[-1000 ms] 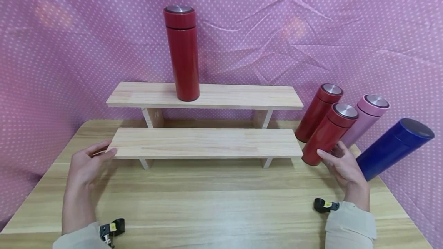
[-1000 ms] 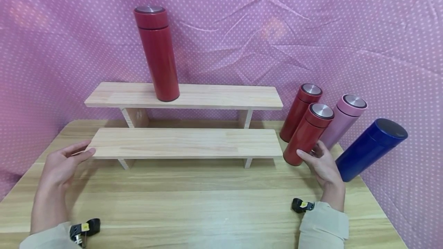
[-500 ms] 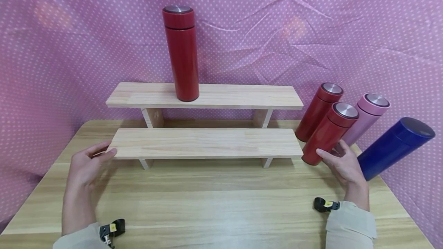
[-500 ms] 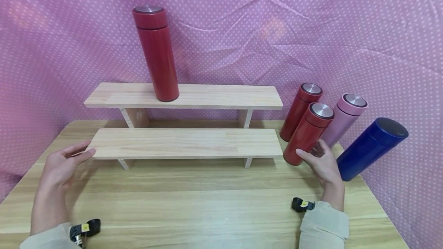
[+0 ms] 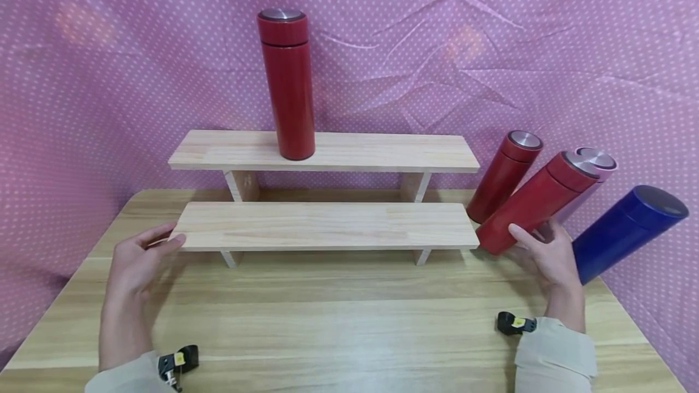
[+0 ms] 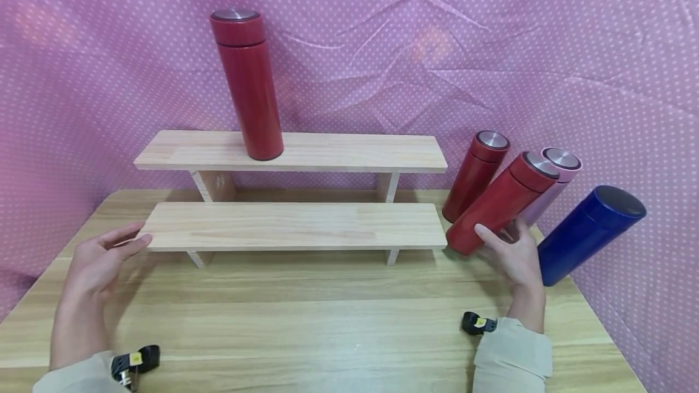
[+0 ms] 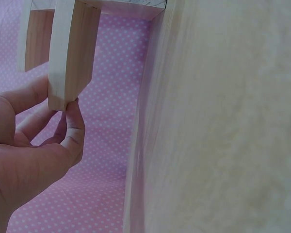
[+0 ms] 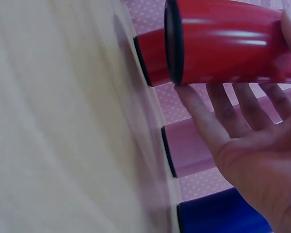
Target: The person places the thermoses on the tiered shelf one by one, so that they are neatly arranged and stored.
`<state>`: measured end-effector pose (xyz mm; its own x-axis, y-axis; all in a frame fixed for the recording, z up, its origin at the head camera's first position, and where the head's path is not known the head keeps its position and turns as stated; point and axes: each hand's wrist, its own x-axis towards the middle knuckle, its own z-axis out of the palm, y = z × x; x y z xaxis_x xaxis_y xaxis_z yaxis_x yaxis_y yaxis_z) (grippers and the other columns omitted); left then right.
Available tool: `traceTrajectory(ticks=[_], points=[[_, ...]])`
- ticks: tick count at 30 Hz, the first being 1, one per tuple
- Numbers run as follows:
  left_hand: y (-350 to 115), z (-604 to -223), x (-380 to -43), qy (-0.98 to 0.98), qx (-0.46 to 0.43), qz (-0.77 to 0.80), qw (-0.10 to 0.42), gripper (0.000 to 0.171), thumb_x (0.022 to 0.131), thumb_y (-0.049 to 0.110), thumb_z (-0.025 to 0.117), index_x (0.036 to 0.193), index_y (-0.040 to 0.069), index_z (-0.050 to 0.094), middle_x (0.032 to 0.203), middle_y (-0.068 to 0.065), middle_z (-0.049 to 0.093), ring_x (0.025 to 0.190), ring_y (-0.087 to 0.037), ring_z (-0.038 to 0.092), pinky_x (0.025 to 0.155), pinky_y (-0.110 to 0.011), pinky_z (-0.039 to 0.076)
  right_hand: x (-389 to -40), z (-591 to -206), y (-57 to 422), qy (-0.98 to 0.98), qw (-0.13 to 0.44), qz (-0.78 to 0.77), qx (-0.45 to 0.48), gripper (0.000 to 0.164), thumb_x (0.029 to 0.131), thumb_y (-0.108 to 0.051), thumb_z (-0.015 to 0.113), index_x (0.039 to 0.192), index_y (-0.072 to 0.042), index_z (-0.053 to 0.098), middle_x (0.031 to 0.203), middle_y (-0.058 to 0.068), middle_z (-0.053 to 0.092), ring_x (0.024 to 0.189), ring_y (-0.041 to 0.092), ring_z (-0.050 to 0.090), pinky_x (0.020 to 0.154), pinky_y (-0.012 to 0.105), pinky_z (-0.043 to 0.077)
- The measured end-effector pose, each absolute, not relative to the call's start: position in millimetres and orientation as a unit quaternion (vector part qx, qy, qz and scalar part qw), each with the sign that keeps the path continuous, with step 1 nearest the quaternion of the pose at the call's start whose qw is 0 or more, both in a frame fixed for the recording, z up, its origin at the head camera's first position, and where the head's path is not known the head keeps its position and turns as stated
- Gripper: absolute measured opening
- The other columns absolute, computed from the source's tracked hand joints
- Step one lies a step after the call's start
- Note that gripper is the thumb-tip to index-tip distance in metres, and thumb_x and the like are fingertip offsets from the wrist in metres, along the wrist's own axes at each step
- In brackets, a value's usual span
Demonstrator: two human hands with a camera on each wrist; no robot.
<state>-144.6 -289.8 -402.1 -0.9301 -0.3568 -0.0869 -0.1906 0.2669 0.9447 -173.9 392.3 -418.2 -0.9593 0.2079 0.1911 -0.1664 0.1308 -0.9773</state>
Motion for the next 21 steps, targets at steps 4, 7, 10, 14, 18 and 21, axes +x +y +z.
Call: traceTrajectory(ticks=[4, 7, 10, 14, 18, 21], points=[[-288.9, -401.5, -142.4, -0.793, 0.176, -0.579, 0.068, 0.067, 0.092, 0.033, 0.078, 0.147, 0.004, 0.052, 0.111, 0.017, 0.055, 0.090, 0.004, 0.057, 0.078, -0.013, 0.048, -173.2, -411.8, 390.6, -0.678, 0.146, 0.720, 0.009, 0.042, 0.096, 0.000, 0.067, 0.130, -0.021, 0.053, 0.116, -0.007, 0.063, 0.097, 0.004, 0.066, 0.066, 0.028, 0.060], [-288.5, -401.2, -141.3, -0.795, 0.176, -0.576, 0.067, 0.067, 0.092, 0.034, 0.077, 0.147, 0.004, 0.052, 0.112, 0.015, 0.055, 0.090, 0.004, 0.057, 0.078, -0.013, 0.047, -173.0, -406.5, 388.4, -0.625, 0.152, 0.765, 0.027, 0.039, 0.097, 0.005, 0.062, 0.129, -0.016, 0.053, 0.115, -0.001, 0.063, 0.089, 0.010, 0.071, 0.060, 0.034, 0.060], [-288.8, -401.3, -141.4, -0.795, 0.174, -0.577, 0.069, 0.066, 0.093, 0.033, 0.077, 0.147, 0.004, 0.052, 0.109, 0.016, 0.056, 0.089, 0.003, 0.057, 0.077, -0.013, 0.048, -172.6, -401.3, 385.8, -0.601, 0.160, 0.782, 0.040, 0.040, 0.097, 0.008, 0.060, 0.129, -0.015, 0.053, 0.113, 0.001, 0.064, 0.086, 0.013, 0.073, 0.059, 0.035, 0.060], [-289.3, -401.1, -141.7, -0.792, 0.174, -0.581, 0.072, 0.065, 0.092, 0.032, 0.078, 0.146, 0.004, 0.053, 0.104, 0.019, 0.057, 0.089, 0.003, 0.057, 0.077, -0.014, 0.048, -172.5, -396.3, 381.4, -0.592, 0.166, 0.787, 0.054, 0.041, 0.096, 0.010, 0.059, 0.129, -0.013, 0.053, 0.112, 0.003, 0.064, 0.084, 0.015, 0.074, 0.058, 0.037, 0.060], [-288.7, -400.9, -141.9, -0.793, 0.175, -0.579, 0.072, 0.066, 0.092, 0.033, 0.078, 0.146, 0.004, 0.053, 0.107, 0.017, 0.056, 0.090, 0.002, 0.057, 0.077, -0.014, 0.047, -174.8, -393.7, 374.8, -0.577, 0.177, 0.793, 0.075, 0.039, 0.095, 0.012, 0.057, 0.128, -0.010, 0.054, 0.110, 0.006, 0.064, 0.084, 0.017, 0.074, 0.057, 0.038, 0.060], [-288.1, -401.2, -141.8, -0.795, 0.177, -0.576, 0.071, 0.067, 0.093, 0.033, 0.077, 0.147, 0.004, 0.052, 0.109, 0.016, 0.055, 0.091, 0.002, 0.056, 0.078, -0.014, 0.047, -177.6, -392.0, 369.3, -0.570, 0.191, 0.794, 0.086, 0.041, 0.095, 0.014, 0.055, 0.129, -0.009, 0.054, 0.110, 0.009, 0.065, 0.085, 0.019, 0.074, 0.057, 0.039, 0.060]])
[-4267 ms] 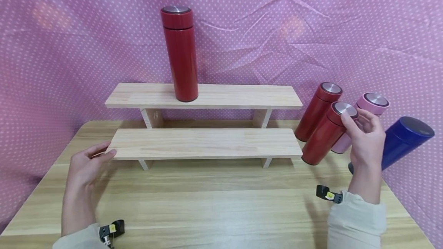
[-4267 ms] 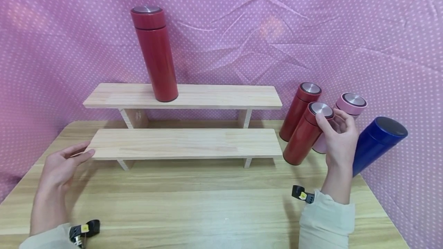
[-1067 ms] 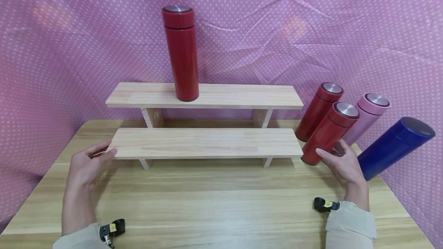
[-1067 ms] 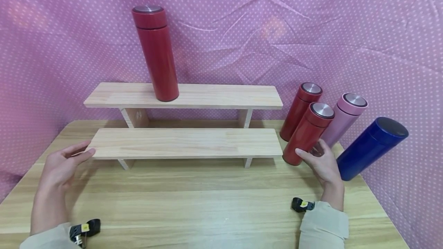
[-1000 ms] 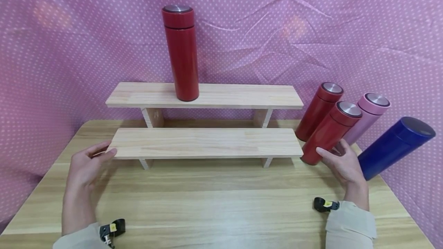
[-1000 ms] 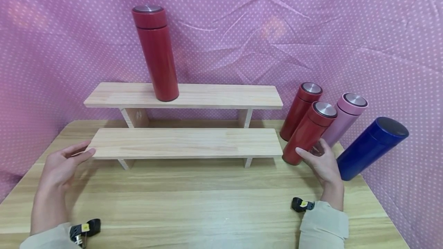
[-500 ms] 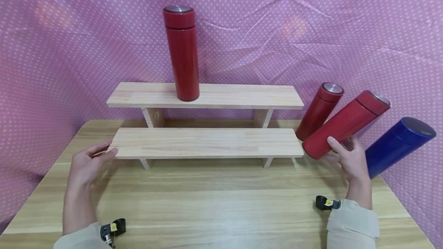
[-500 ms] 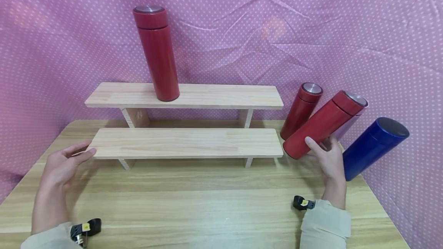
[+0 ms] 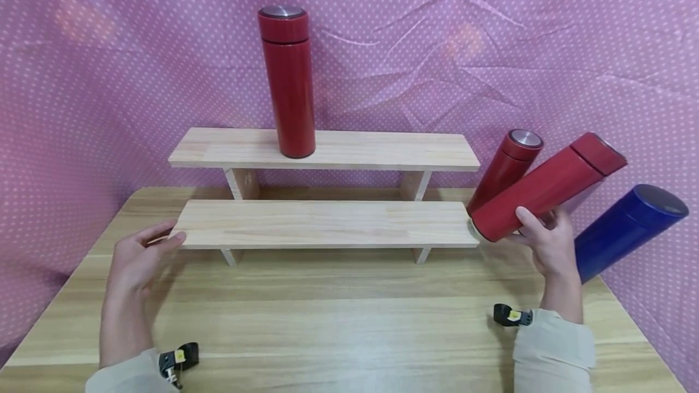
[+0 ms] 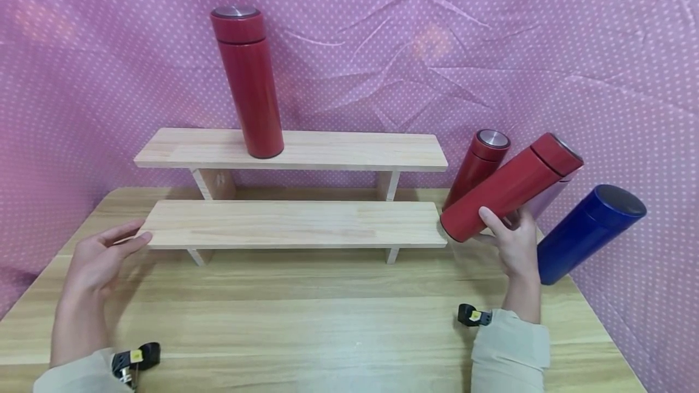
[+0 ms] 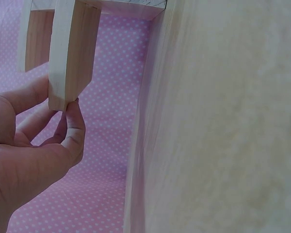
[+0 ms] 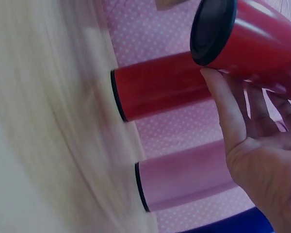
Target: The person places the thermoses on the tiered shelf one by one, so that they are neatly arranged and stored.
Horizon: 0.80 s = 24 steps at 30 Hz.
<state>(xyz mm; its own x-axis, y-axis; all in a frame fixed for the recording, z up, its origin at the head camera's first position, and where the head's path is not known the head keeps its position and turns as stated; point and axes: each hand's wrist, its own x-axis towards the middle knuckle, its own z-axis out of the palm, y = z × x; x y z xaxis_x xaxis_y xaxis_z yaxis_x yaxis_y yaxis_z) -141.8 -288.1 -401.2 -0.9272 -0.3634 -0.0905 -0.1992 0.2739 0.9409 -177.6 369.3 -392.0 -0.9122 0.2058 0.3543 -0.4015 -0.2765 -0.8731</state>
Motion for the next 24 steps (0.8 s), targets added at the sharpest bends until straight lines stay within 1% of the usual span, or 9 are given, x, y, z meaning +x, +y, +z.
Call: traceTrajectory(ticks=[4, 11, 15, 20, 24], points=[[-287.3, -401.0, -142.0, -0.796, 0.180, -0.574, 0.070, 0.068, 0.093, 0.034, 0.076, 0.148, 0.003, 0.051, 0.111, 0.015, 0.054, 0.093, 0.001, 0.055, 0.079, -0.015, 0.046, -181.8, -387.7, 362.4, -0.564, 0.204, 0.795, 0.088, 0.044, 0.094, 0.014, 0.055, 0.132, -0.009, 0.053, 0.114, 0.011, 0.063, 0.086, 0.021, 0.074, 0.056, 0.041, 0.059], [-287.2, -399.8, -141.9, -0.798, 0.181, -0.572, 0.065, 0.068, 0.094, 0.035, 0.075, 0.149, 0.003, 0.049, 0.114, 0.014, 0.053, 0.095, 0.000, 0.054, 0.080, -0.016, 0.045, -186.2, -380.8, 350.3, -0.556, 0.203, 0.801, 0.084, 0.041, 0.093, 0.013, 0.058, 0.128, -0.008, 0.055, 0.113, 0.010, 0.062, 0.088, 0.019, 0.072, 0.056, 0.041, 0.060], [-287.5, -399.4, -142.1, -0.796, 0.179, -0.575, 0.069, 0.068, 0.093, 0.034, 0.076, 0.148, 0.003, 0.050, 0.111, 0.016, 0.055, 0.093, 0.002, 0.055, 0.079, -0.015, 0.046, -189.5, -380.6, 344.6, -0.565, 0.202, 0.794, 0.093, 0.043, 0.094, 0.012, 0.058, 0.131, -0.008, 0.053, 0.114, 0.011, 0.062, 0.091, 0.020, 0.072, 0.056, 0.042, 0.059], [-288.1, -400.2, -141.5, -0.792, 0.175, -0.581, 0.069, 0.067, 0.093, 0.032, 0.077, 0.147, 0.003, 0.051, 0.108, 0.017, 0.055, 0.090, 0.003, 0.056, 0.076, -0.014, 0.048, -190.5, -378.4, 336.8, -0.583, 0.197, 0.783, 0.093, 0.050, 0.095, 0.010, 0.059, 0.138, -0.013, 0.048, 0.120, 0.011, 0.059, 0.094, 0.019, 0.072, 0.058, 0.041, 0.059], [-288.4, -400.2, -140.6, -0.787, 0.176, -0.587, 0.065, 0.067, 0.092, 0.032, 0.078, 0.147, 0.005, 0.052, 0.109, 0.017, 0.055, 0.089, 0.001, 0.055, 0.072, -0.016, 0.047, -191.7, -375.7, 329.9, -0.580, 0.198, 0.785, 0.086, 0.049, 0.094, 0.009, 0.060, 0.136, -0.014, 0.049, 0.117, 0.011, 0.061, 0.091, 0.019, 0.072, 0.058, 0.040, 0.060]])
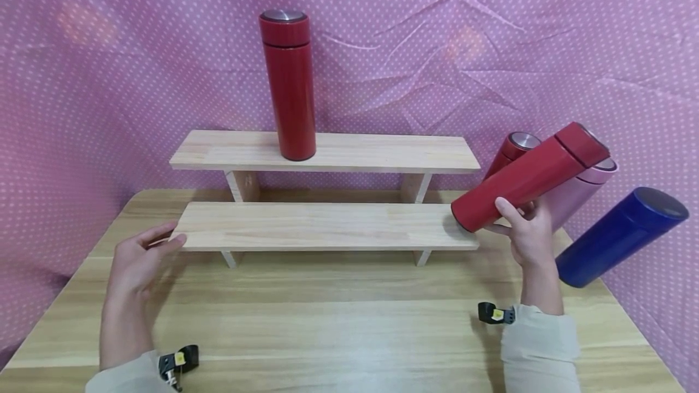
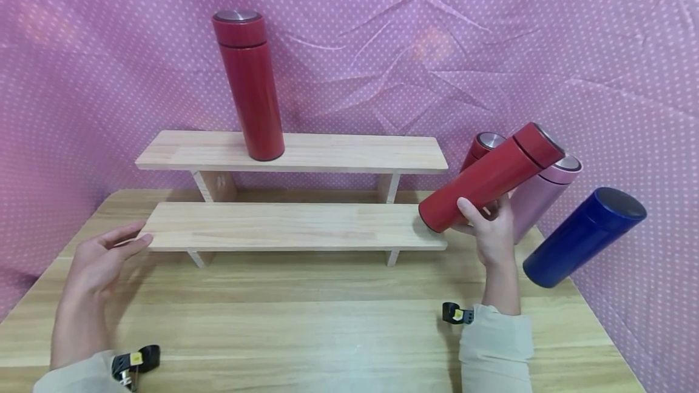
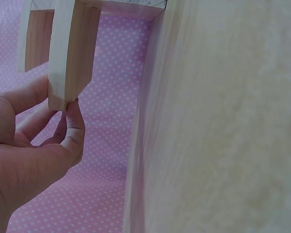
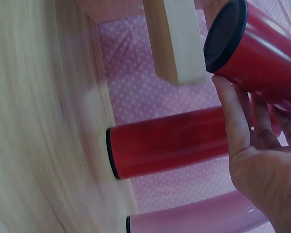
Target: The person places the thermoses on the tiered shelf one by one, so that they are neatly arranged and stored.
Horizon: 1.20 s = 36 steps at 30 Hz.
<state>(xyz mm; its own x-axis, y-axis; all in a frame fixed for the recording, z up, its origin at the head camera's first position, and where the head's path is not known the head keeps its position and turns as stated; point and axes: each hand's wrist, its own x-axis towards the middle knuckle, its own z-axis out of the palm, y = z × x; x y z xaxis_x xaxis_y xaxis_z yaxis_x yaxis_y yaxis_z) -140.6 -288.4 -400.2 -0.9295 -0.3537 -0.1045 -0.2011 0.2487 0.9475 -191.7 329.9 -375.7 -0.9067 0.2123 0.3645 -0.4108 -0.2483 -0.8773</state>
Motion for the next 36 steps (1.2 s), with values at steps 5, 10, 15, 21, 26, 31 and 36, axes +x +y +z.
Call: traceTrajectory(ticks=[5, 10, 15, 21, 26, 31, 36], points=[[-287.9, -400.3, -140.6, -0.789, 0.178, -0.584, 0.065, 0.065, 0.092, 0.033, 0.078, 0.146, 0.007, 0.054, 0.108, 0.017, 0.055, 0.089, 0.002, 0.056, 0.074, -0.016, 0.047, -192.2, -372.5, 322.3, -0.583, 0.195, 0.785, 0.080, 0.048, 0.095, 0.007, 0.060, 0.137, -0.015, 0.048, 0.120, 0.010, 0.059, 0.095, 0.019, 0.071, 0.060, 0.039, 0.060], [-287.8, -400.5, -141.4, -0.793, 0.185, -0.576, 0.065, 0.067, 0.092, 0.034, 0.078, 0.147, 0.006, 0.053, 0.110, 0.017, 0.054, 0.090, 0.002, 0.055, 0.074, -0.016, 0.046, -193.4, -367.5, 314.3, -0.584, 0.191, 0.785, 0.077, 0.049, 0.095, 0.007, 0.061, 0.136, -0.015, 0.048, 0.120, 0.011, 0.059, 0.094, 0.019, 0.072, 0.061, 0.038, 0.060], [-287.9, -400.8, -141.5, -0.792, 0.184, -0.578, 0.065, 0.067, 0.092, 0.033, 0.078, 0.147, 0.005, 0.052, 0.110, 0.016, 0.054, 0.089, 0.002, 0.055, 0.074, -0.016, 0.047, -194.5, -363.1, 306.8, -0.600, 0.200, 0.770, 0.088, 0.048, 0.093, 0.008, 0.063, 0.134, -0.015, 0.052, 0.116, 0.011, 0.062, 0.091, 0.018, 0.073, 0.062, 0.036, 0.060], [-287.6, -400.7, -140.7, -0.790, 0.185, -0.581, 0.065, 0.067, 0.092, 0.033, 0.078, 0.147, 0.006, 0.052, 0.112, 0.015, 0.054, 0.087, 0.001, 0.054, 0.069, -0.019, 0.045, -194.4, -360.7, 300.7, -0.632, 0.206, 0.740, 0.100, 0.049, 0.092, 0.006, 0.064, 0.135, -0.015, 0.051, 0.119, 0.009, 0.062, 0.100, 0.018, 0.069, 0.064, 0.035, 0.060], [-287.8, -400.6, -139.3, -0.789, 0.186, -0.582, 0.066, 0.065, 0.091, 0.033, 0.079, 0.146, 0.007, 0.054, 0.106, 0.017, 0.056, 0.078, -0.001, 0.054, 0.056, -0.023, 0.042, -196.3, -357.2, 294.5, -0.633, 0.206, 0.739, 0.106, 0.048, 0.092, 0.005, 0.065, 0.134, -0.015, 0.052, 0.117, 0.009, 0.063, 0.100, 0.019, 0.069, 0.063, 0.036, 0.061], [-288.8, -399.4, -138.6, -0.788, 0.180, -0.585, 0.063, 0.067, 0.091, 0.034, 0.079, 0.147, 0.007, 0.053, 0.105, 0.019, 0.057, 0.084, 0.000, 0.057, 0.064, -0.020, 0.046, -198.7, -353.0, 287.9, -0.634, 0.205, 0.737, 0.112, 0.052, 0.092, 0.002, 0.066, 0.139, -0.014, 0.050, 0.126, 0.012, 0.059, 0.109, 0.023, 0.065, 0.066, 0.035, 0.061], [-290.2, -398.7, -138.1, -0.793, 0.173, -0.581, 0.063, 0.068, 0.090, 0.036, 0.079, 0.147, 0.007, 0.053, 0.105, 0.020, 0.057, 0.089, 0.002, 0.058, 0.075, -0.015, 0.048, -200.9, -351.4, 280.1, -0.619, 0.203, 0.750, 0.116, 0.050, 0.092, 0.002, 0.065, 0.137, -0.015, 0.050, 0.124, 0.014, 0.059, 0.102, 0.024, 0.069, 0.064, 0.038, 0.061]])
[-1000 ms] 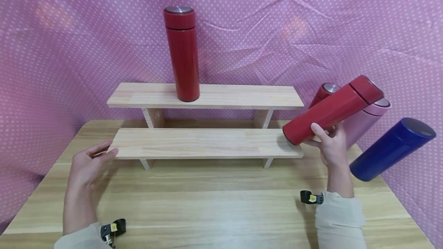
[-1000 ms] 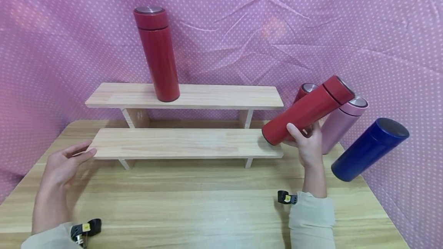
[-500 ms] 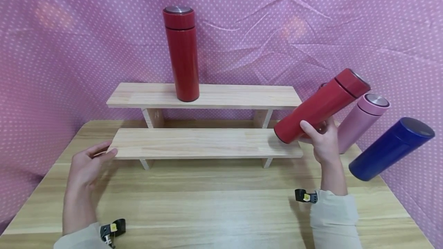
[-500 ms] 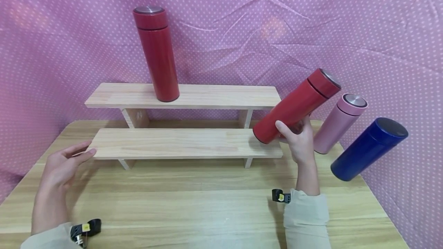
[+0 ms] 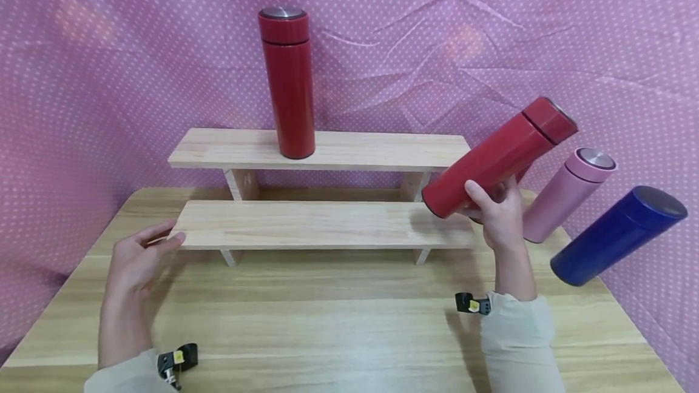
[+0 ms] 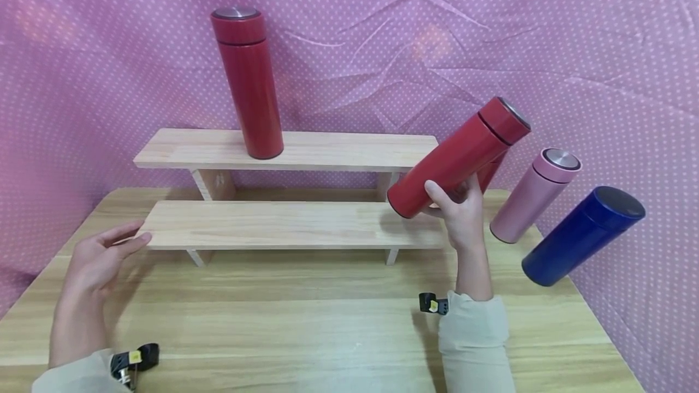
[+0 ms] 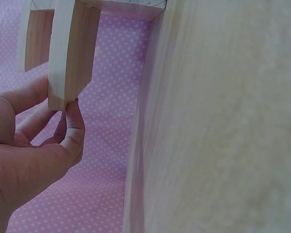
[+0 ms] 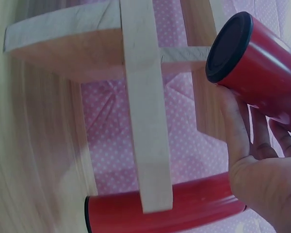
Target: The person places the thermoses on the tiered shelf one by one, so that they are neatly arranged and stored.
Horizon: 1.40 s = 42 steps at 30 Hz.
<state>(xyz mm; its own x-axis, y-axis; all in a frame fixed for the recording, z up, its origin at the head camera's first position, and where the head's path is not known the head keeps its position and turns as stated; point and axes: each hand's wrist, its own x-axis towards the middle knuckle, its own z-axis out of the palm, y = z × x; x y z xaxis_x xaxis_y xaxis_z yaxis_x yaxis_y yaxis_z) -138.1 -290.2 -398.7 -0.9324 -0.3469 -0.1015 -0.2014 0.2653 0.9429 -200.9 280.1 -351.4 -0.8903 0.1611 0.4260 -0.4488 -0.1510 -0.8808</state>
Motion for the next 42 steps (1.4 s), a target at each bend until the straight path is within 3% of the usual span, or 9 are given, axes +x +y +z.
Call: traceTrajectory(ticks=[3, 5, 8, 12, 18, 29, 32, 42], points=[[-291.5, -397.9, -138.0, -0.784, 0.174, -0.593, 0.060, 0.068, 0.090, 0.035, 0.080, 0.146, 0.008, 0.054, 0.105, 0.020, 0.058, 0.087, 0.002, 0.058, 0.072, -0.016, 0.048, -203.0, -349.7, 274.6, -0.598, 0.196, 0.765, 0.135, 0.048, 0.092, 0.004, 0.062, 0.136, -0.014, 0.050, 0.122, 0.015, 0.060, 0.096, 0.025, 0.072, 0.062, 0.040, 0.060], [-292.1, -397.0, -138.2, -0.777, 0.177, -0.601, 0.058, 0.068, 0.089, 0.034, 0.081, 0.146, 0.010, 0.054, 0.105, 0.019, 0.058, 0.082, 0.000, 0.057, 0.062, -0.019, 0.047, -204.4, -347.4, 271.1, -0.587, 0.190, 0.772, 0.151, 0.049, 0.093, 0.004, 0.061, 0.136, -0.013, 0.049, 0.122, 0.016, 0.060, 0.097, 0.026, 0.072, 0.062, 0.040, 0.060], [-292.3, -396.1, -139.2, -0.770, 0.177, -0.610, 0.058, 0.068, 0.088, 0.033, 0.082, 0.146, 0.010, 0.054, 0.106, 0.017, 0.057, 0.081, 0.000, 0.058, 0.061, -0.018, 0.047, -206.2, -343.5, 266.8, -0.582, 0.186, 0.774, 0.166, 0.051, 0.092, 0.004, 0.061, 0.138, -0.013, 0.048, 0.124, 0.017, 0.059, 0.099, 0.026, 0.071, 0.063, 0.040, 0.061], [-291.3, -396.3, -140.3, -0.768, 0.175, -0.612, 0.065, 0.067, 0.089, 0.031, 0.082, 0.146, 0.008, 0.054, 0.106, 0.018, 0.057, 0.086, 0.002, 0.059, 0.072, -0.014, 0.049, -207.9, -339.4, 261.0, -0.587, 0.179, 0.772, 0.166, 0.052, 0.092, 0.004, 0.061, 0.139, -0.015, 0.048, 0.125, 0.017, 0.057, 0.100, 0.026, 0.070, 0.064, 0.041, 0.061], [-289.2, -397.5, -140.8, -0.781, 0.173, -0.596, 0.071, 0.065, 0.091, 0.030, 0.079, 0.146, 0.006, 0.053, 0.105, 0.021, 0.058, 0.089, 0.004, 0.058, 0.076, -0.012, 0.048, -209.2, -333.6, 252.8, -0.597, 0.179, 0.767, 0.156, 0.053, 0.092, 0.003, 0.064, 0.139, -0.017, 0.048, 0.127, 0.017, 0.055, 0.104, 0.028, 0.067, 0.065, 0.042, 0.061], [-287.3, -398.0, -142.2, -0.758, 0.173, -0.624, 0.079, 0.064, 0.089, 0.025, 0.082, 0.144, 0.005, 0.056, 0.102, 0.019, 0.060, 0.086, 0.003, 0.060, 0.075, -0.012, 0.049, -215.2, -322.7, 236.6, -0.619, 0.186, 0.750, 0.139, 0.051, 0.091, -0.005, 0.070, 0.137, -0.014, 0.049, 0.124, 0.014, 0.060, 0.100, 0.025, 0.069, 0.067, 0.037, 0.061], [-287.0, -397.8, -141.7, -0.750, 0.172, -0.633, 0.083, 0.062, 0.089, 0.023, 0.082, 0.143, 0.005, 0.057, 0.101, 0.019, 0.061, 0.085, 0.003, 0.060, 0.074, -0.012, 0.050, -218.0, -321.7, 232.5, -0.623, 0.187, 0.744, 0.153, 0.052, 0.091, -0.005, 0.071, 0.138, -0.014, 0.049, 0.126, 0.014, 0.060, 0.105, 0.028, 0.067, 0.070, 0.038, 0.061], [-288.0, -399.5, -140.3, -0.782, 0.176, -0.594, 0.070, 0.066, 0.092, 0.030, 0.079, 0.147, 0.006, 0.053, 0.107, 0.019, 0.057, 0.089, 0.004, 0.058, 0.076, -0.013, 0.049, -221.7, -315.8, 221.2, -0.614, 0.190, 0.747, 0.172, 0.051, 0.091, -0.008, 0.072, 0.138, -0.014, 0.051, 0.127, 0.016, 0.060, 0.109, 0.030, 0.067, 0.071, 0.040, 0.061]])
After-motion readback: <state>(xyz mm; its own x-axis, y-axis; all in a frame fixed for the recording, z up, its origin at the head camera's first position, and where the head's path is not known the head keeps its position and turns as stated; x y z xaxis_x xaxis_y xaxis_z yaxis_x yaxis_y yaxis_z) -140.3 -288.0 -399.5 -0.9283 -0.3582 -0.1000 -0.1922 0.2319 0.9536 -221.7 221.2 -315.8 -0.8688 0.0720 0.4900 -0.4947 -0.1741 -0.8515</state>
